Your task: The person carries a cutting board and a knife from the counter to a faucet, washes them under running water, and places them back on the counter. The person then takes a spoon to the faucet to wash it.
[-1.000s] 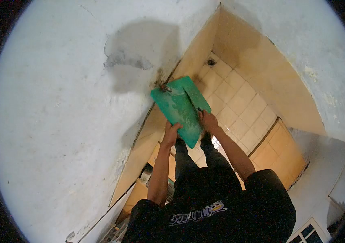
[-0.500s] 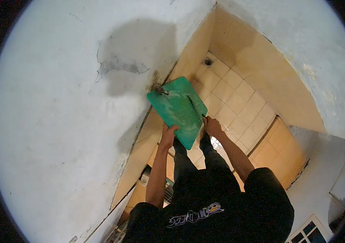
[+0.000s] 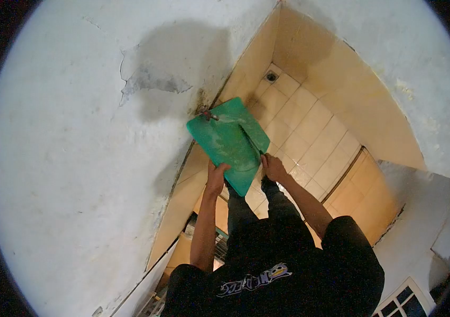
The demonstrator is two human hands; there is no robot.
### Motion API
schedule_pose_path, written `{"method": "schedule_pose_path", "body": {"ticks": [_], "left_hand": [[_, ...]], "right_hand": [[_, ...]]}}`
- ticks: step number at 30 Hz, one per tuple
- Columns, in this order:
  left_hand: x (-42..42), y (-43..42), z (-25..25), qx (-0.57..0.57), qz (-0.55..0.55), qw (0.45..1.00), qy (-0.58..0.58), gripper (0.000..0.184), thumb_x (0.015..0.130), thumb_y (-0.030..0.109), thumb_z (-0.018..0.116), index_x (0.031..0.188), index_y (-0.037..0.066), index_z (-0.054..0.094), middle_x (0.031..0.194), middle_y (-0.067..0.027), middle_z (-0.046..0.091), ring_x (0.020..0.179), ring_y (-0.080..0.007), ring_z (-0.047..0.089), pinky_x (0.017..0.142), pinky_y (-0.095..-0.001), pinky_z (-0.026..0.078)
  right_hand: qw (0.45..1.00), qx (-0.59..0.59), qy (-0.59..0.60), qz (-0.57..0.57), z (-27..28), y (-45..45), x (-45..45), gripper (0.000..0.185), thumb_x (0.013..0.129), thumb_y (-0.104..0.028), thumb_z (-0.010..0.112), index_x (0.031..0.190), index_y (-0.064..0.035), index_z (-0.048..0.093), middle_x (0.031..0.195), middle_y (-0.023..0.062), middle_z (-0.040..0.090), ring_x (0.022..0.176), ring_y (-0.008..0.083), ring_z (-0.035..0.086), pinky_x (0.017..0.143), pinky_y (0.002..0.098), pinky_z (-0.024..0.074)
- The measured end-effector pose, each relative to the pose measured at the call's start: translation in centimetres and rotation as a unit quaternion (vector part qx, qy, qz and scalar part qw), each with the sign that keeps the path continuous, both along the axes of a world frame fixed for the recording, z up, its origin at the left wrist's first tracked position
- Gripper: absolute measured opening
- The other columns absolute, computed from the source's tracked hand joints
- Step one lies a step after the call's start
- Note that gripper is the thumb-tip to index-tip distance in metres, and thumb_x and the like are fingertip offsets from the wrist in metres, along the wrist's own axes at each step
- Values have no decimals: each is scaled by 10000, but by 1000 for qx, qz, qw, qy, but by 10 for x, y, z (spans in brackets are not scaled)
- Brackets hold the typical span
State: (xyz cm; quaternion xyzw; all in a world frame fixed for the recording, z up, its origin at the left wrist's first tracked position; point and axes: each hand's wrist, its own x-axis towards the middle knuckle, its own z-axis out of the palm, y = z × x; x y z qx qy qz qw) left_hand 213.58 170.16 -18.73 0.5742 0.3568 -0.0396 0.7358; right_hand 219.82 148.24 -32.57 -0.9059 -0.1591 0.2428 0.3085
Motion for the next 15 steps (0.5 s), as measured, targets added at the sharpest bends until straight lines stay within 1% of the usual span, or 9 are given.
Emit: {"method": "schedule_pose_path", "body": {"ticks": [1,2,3,5,9,10,12,13,15], "left_hand": [[-3,0,-2,-16,20,1000,-11,642,738,52,586,1342,67,369,1242,-100,505,1131,-258,489,962,-411,405],[-6,1,-3,-31,40,998,-24,661,734,59,590,1352,67,358,1249,-102,499,1142,-265,481,969,-416,398],[-8,3,1,-29,36,999,-25,661,734,59,590,1352,67,358,1249,-102,499,1142,-265,481,969,-416,398],[-16,3,9,-28,21,999,-33,634,736,46,577,1335,72,369,1226,-102,510,1120,-275,489,963,-422,402],[-36,3,8,-34,40,998,-21,608,730,29,582,1305,74,392,1211,-108,517,1109,-280,498,952,-422,417],[-44,2,7,-30,47,998,-8,602,724,22,589,1293,77,401,1207,-113,517,1100,-282,504,942,-424,426],[-50,3,4,-23,52,998,2,596,718,14,596,1280,79,409,1204,-118,518,1090,-285,509,932,-426,435],[-53,3,0,-42,78,996,-18,611,716,14,605,1287,82,400,1198,-122,520,1082,-292,514,919,-436,445],[-61,0,-4,-59,102,992,-39,626,713,14,613,1293,84,391,1191,-127,522,1074,-299,518,905,-446,456]], "right_hand": [[996,39,-70,30,16,4,-12,364,978,-298,429,971,37,573,826,307,613,708,478,604,644,512,494],[993,61,-99,-3,53,7,-27,314,956,-266,473,990,36,552,799,303,607,741,487,604,664,534,489],[993,63,-100,-7,71,4,-32,314,956,-266,473,990,36,552,799,303,607,741,487,604,664,534,489],[995,71,70,-9,87,-8,-34,334,950,-281,473,1043,33,536,851,319,601,806,491,597,718,556,477],[996,-6,41,-82,-3,-18,3,328,942,-288,495,1040,23,529,858,318,606,775,497,597,722,555,477],[995,-9,48,-82,-6,-17,3,328,942,-288,495,1040,23,529,858,318,606,775,497,597,722,555,477],[998,41,-42,-31,-9,-1,7,363,973,-333,439,1043,7,545,707,267,608,631,462,594,581,551,475],[998,42,-41,-32,5,5,0,363,973,-333,439,1043,7,545,707,267,608,631,462,594,581,551,475],[991,69,-109,41,43,6,-27,387,971,-355,432,1049,7,543,696,276,603,688,467,602,639,563,478]]}}
